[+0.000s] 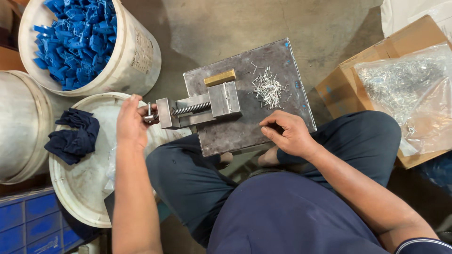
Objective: The person sits at a low table and repeatedly picks up small metal fasteners, places them into a metal jig, and secures them by turning a screw mechanism. The person then removes the assembled fasteners and places them on the table.
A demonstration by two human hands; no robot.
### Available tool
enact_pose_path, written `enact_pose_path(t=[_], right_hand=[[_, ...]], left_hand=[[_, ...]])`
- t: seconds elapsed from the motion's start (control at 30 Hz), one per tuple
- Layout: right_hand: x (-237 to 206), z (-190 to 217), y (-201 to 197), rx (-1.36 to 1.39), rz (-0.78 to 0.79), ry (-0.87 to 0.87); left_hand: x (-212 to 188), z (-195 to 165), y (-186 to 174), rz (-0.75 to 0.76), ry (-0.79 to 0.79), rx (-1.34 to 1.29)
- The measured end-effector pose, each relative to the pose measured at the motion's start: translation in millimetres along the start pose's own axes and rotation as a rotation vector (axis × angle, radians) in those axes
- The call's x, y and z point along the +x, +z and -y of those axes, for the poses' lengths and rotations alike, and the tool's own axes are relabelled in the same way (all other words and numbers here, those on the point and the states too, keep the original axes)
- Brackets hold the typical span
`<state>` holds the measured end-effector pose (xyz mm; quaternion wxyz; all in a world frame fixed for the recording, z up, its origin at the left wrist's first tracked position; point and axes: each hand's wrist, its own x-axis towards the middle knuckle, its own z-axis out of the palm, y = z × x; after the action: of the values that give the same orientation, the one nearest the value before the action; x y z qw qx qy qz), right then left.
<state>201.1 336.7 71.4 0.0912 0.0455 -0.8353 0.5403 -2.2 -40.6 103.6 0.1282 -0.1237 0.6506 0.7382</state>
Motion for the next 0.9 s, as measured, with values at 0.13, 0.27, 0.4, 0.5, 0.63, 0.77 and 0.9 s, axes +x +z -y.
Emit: enact_pose_path(t=[0.13,0.27,0.4,0.5,0.63,0.77,0.9], right_hand=[[1,0,-1,-0.016,-0.014,-0.033],[0,1,0,-0.022,-0.013,0.038],[7,8,-2,0.075,-0.010,0.157],[21,21,-9,-0.038,-0.048,0.133],[60,45,-17,-0.235,-0.048,-0.090],[103,60,-14,-0.312,0.133,-0.078],[121,60,-12,-0.314,0.291,0.022]], left_hand=[[-4,-5,0,0.009,0.051,0.212],[-1,14,9,-0.091,0.042,-0.001],[5,40,17,-0.087,0.145,-0.250],[0,54,23,-0.120,0.167,-0.369],[-6,49,21,-0.134,0.105,-0.293],[-8,39,21,-0.076,0.083,-0.223],[-7,39,26,-0.031,0.105,-0.212]])
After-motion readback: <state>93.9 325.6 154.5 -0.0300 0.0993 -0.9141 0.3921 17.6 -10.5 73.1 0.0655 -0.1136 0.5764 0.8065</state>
